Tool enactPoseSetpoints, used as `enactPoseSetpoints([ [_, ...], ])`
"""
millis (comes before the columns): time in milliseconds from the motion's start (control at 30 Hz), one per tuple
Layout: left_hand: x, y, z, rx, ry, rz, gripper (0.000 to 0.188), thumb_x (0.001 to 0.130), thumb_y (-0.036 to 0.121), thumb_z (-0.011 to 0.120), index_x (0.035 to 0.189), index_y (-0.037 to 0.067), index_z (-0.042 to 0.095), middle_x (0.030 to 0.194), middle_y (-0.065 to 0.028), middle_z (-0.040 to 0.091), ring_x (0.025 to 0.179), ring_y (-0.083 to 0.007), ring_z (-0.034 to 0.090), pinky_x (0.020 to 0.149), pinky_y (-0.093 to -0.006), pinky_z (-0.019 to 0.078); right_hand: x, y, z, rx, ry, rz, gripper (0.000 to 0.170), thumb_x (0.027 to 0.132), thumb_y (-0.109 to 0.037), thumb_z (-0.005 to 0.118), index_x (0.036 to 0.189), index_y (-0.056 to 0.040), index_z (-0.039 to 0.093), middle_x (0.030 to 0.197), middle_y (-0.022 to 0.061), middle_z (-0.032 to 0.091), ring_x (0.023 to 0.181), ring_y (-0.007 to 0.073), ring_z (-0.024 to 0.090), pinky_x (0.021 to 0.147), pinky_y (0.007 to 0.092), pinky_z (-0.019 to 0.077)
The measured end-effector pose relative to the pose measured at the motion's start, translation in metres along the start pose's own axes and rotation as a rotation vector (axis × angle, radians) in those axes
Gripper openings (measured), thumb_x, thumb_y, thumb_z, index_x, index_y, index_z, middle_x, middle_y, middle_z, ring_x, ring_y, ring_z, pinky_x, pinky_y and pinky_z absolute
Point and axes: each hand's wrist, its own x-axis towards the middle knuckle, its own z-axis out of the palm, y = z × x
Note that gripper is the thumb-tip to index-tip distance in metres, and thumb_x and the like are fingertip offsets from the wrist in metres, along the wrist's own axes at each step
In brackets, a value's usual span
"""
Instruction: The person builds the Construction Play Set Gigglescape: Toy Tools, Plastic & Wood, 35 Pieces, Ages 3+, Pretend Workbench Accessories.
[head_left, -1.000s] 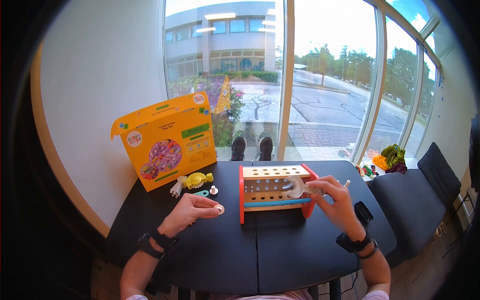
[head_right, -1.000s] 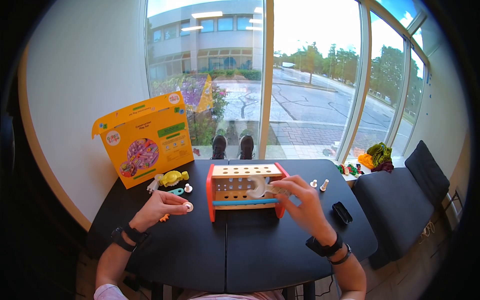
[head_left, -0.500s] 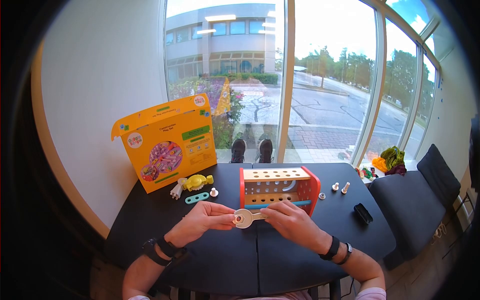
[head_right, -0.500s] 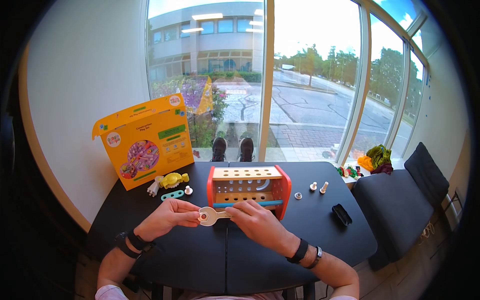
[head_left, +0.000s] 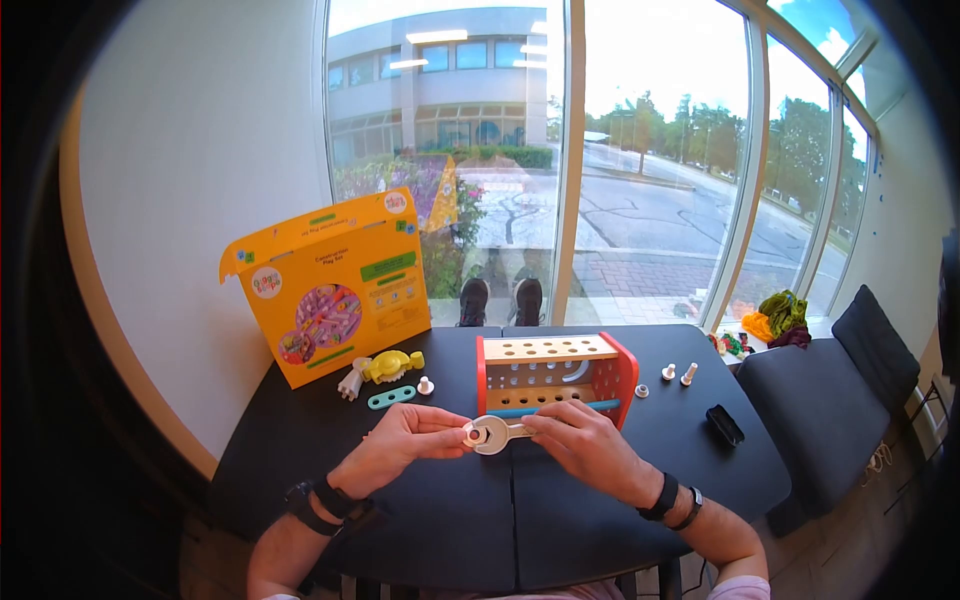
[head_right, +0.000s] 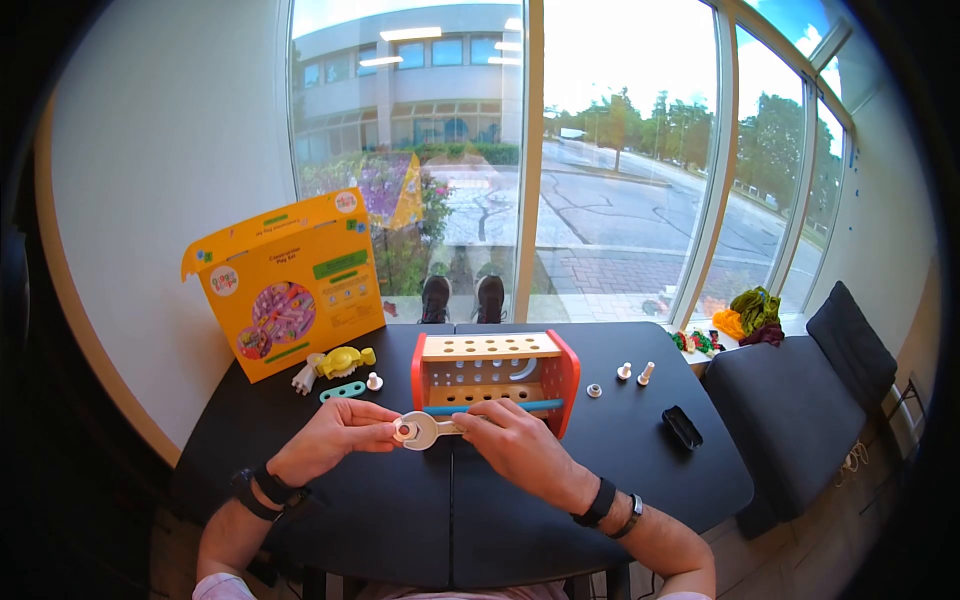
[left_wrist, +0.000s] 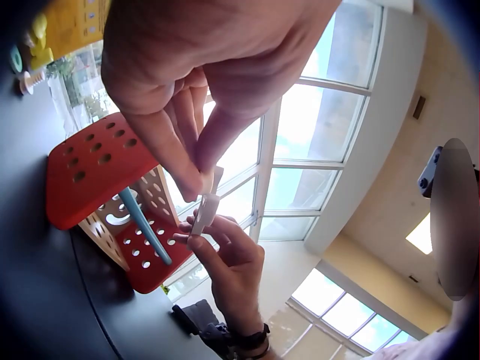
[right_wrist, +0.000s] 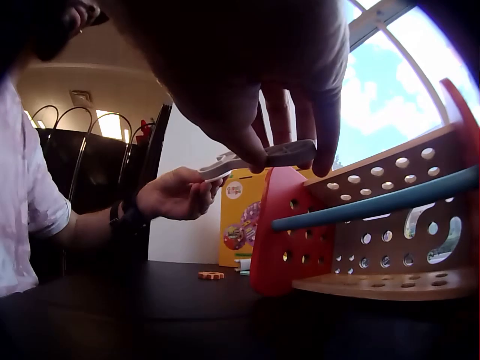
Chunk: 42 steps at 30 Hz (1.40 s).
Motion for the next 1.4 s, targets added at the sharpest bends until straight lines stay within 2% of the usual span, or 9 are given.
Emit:
enactPoseSetpoints([
  [467, 0.001, -0.012, 0.008, -0.132, -0.03, -0.004, 0.028, 0.106, 0.013, 0.082, 0.128, 0.0, 0.074, 0.126, -0.0116, 0.082, 0.111, -0.0156, 0.08, 0.102, -0.0305, 0.0661, -0.008, -0.002, 0.006, 0.019, -0.021, 0.057, 0.034, 0.098, -0.008, 0.083, 0.132, -0.0065, 0.076, 0.118, 0.0106, 0.072, 0.106, 0.0329, 0.075, 0.092, 0.0459, 0.063],
  [600, 0.002, -0.014, 0.009, -0.151, -0.044, 0.022, 0.029, 0.107, 0.015, 0.081, 0.132, 0.0, 0.073, 0.127, -0.0124, 0.082, 0.112, -0.0161, 0.08, 0.103, -0.0312, 0.0661, -0.009, -0.003, 0.005, 0.034, -0.019, 0.062, 0.033, 0.1, -0.008, 0.082, 0.132, -0.0063, 0.076, 0.118, 0.0107, 0.074, 0.105, 0.0345, 0.076, 0.09, 0.0436, 0.0641],
  [700, 0.0, -0.007, 0.015, -0.18, -0.035, 0.054, 0.027, 0.109, 0.016, 0.079, 0.13, 0.0, 0.075, 0.127, -0.0131, 0.082, 0.113, -0.0169, 0.08, 0.103, -0.0312, 0.066, -0.013, -0.001, 0.01, 0.182, -0.061, 0.146, 0.033, 0.103, -0.01, 0.081, 0.135, -0.0067, 0.075, 0.122, 0.0104, 0.077, 0.107, 0.0284, 0.079, 0.086, 0.0394, 0.0662],
  [800, 0.002, -0.002, 0.022, -0.155, 0.011, 0.099, 0.026, 0.109, 0.017, 0.079, 0.127, -0.001, 0.077, 0.124, -0.0137, 0.082, 0.11, -0.0177, 0.081, 0.1, -0.0302, 0.0664, -0.012, -0.011, 0.009, 0.537, -0.221, 0.434, 0.032, 0.109, -0.013, 0.076, 0.14, -0.0055, 0.073, 0.128, 0.0099, 0.078, 0.111, 0.0218, 0.081, 0.089, 0.0368, 0.0694],
  [900, 0.01, -0.008, 0.018, -0.106, 0.053, 0.112, 0.025, 0.109, 0.017, 0.079, 0.124, -0.002, 0.078, 0.12, -0.0142, 0.083, 0.106, -0.018, 0.082, 0.094, -0.0287, 0.0667, -0.021, -0.009, 0.026, 1.044, -0.316, 0.55, 0.037, 0.115, -0.018, 0.068, 0.148, -0.0031, 0.067, 0.132, 0.01, 0.076, 0.118, 0.0185, 0.077, 0.096, 0.0393, 0.0707],
  [1000, 0.013, -0.012, 0.017, -0.068, 0.063, 0.125, 0.025, 0.108, 0.017, 0.08, 0.123, -0.003, 0.078, 0.117, -0.0148, 0.084, 0.102, -0.0179, 0.083, 0.09, -0.0276, 0.0667, -0.023, -0.015, 0.03, 1.329, -0.381, 0.653, 0.039, 0.119, -0.023, 0.063, 0.151, -0.0015, 0.063, 0.132, 0.0096, 0.075, 0.123, 0.0202, 0.075, 0.099, 0.0391, 0.0701],
  [1133, 0.012, -0.014, 0.015, -0.021, 0.08, 0.122, 0.024, 0.107, 0.019, 0.082, 0.12, -0.001, 0.078, 0.11, -0.0126, 0.084, 0.097, -0.0168, 0.083, 0.084, -0.0259, 0.0666, -0.023, -0.017, 0.029, 1.411, -0.442, 0.74, 0.046, 0.12, -0.025, 0.061, 0.159, -0.001, 0.058, 0.14, 0.0146, 0.073, 0.127, 0.0235, 0.075, 0.102, 0.0419, 0.0691],
  [1267, 0.012, -0.015, 0.01, 0.005, 0.116, 0.107, 0.023, 0.106, 0.021, 0.083, 0.116, 0.0, 0.078, 0.103, -0.0109, 0.084, 0.088, -0.0157, 0.082, 0.078, -0.0254, 0.0662, -0.029, -0.014, 0.034, 1.512, -0.448, 0.772, 0.048, 0.12, -0.027, 0.06, 0.16, -0.0023, 0.057, 0.143, 0.0152, 0.072, 0.13, 0.0242, 0.074, 0.104, 0.043, 0.0675],
  [1400, 0.016, -0.001, -0.016, 0.137, 0.308, 0.091, 0.024, 0.105, 0.022, 0.084, 0.115, 0.001, 0.078, 0.096, -0.0097, 0.081, 0.078, -0.0156, 0.081, 0.07, -0.0271, 0.0658, -0.035, -0.01, 0.03, 1.475, -0.482, 0.831, 0.048, 0.12, -0.028, 0.061, 0.16, -0.0026, 0.057, 0.143, 0.0144, 0.072, 0.13, 0.0244, 0.073, 0.105, 0.0425, 0.0668],
])
